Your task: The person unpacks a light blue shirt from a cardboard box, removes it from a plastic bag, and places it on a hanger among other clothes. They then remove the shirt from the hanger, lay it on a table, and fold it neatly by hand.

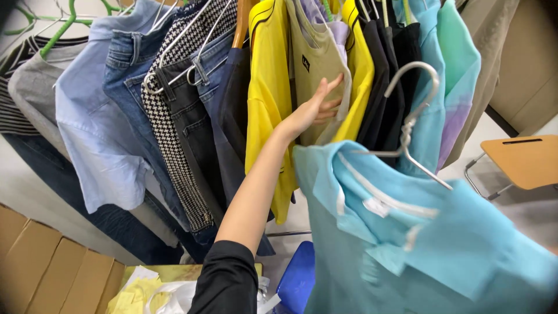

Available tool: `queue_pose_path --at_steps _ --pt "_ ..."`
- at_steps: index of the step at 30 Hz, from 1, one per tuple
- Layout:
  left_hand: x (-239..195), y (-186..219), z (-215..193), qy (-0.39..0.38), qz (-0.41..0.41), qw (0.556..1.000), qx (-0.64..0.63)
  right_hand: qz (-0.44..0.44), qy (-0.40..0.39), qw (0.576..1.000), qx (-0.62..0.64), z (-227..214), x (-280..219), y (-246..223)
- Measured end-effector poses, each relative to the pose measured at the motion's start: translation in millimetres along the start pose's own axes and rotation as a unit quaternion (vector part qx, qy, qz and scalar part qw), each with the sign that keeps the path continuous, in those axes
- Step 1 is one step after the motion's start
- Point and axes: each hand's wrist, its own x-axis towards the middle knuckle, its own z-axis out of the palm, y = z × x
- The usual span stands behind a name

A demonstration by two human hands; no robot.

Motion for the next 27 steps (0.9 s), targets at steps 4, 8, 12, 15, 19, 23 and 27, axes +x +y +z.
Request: queue_pose_path --at_steps 4,8,12,15,19,23,27 --pt "-4.3 -1.2 -12.5 0.057 0.048 0.997 0.002 -0.021 0.039 0.999 -0.003 78.8 36.9 -21.1" --pt "-0.7 -14.9 -20.9 0.269 0.091 0.959 -0.008 -0.069 0.054 0.996 0.003 180.3 99.8 -53.2" --pt "-38.4 -13.4 -23.3 0.309 0.099 0.935 -0.145 -0.155 0.018 0.987 0.047 252.0 206.0 -62.8" --pt "-80.0 29.1 -13.1 0.294 0.029 0.932 -0.211 -0.213 0.012 0.977 0.013 284.7 295.7 -57.0" --pt "-93.0 16.4 -39.7 0.256 0.024 0.943 -0.212 -0.256 0.026 0.966 0.003 315.3 362.3 -91.2" --pt "-115.6 21.9 -49.8 0.229 0.078 0.962 -0.131 -0.285 0.037 0.957 -0.029 322.8 409.1 -99.0" --pt "-125.4 25.4 -50.1 0.222 0.103 0.967 -0.068 -0.283 0.065 0.957 -0.026 327.1 413.1 -120.4"
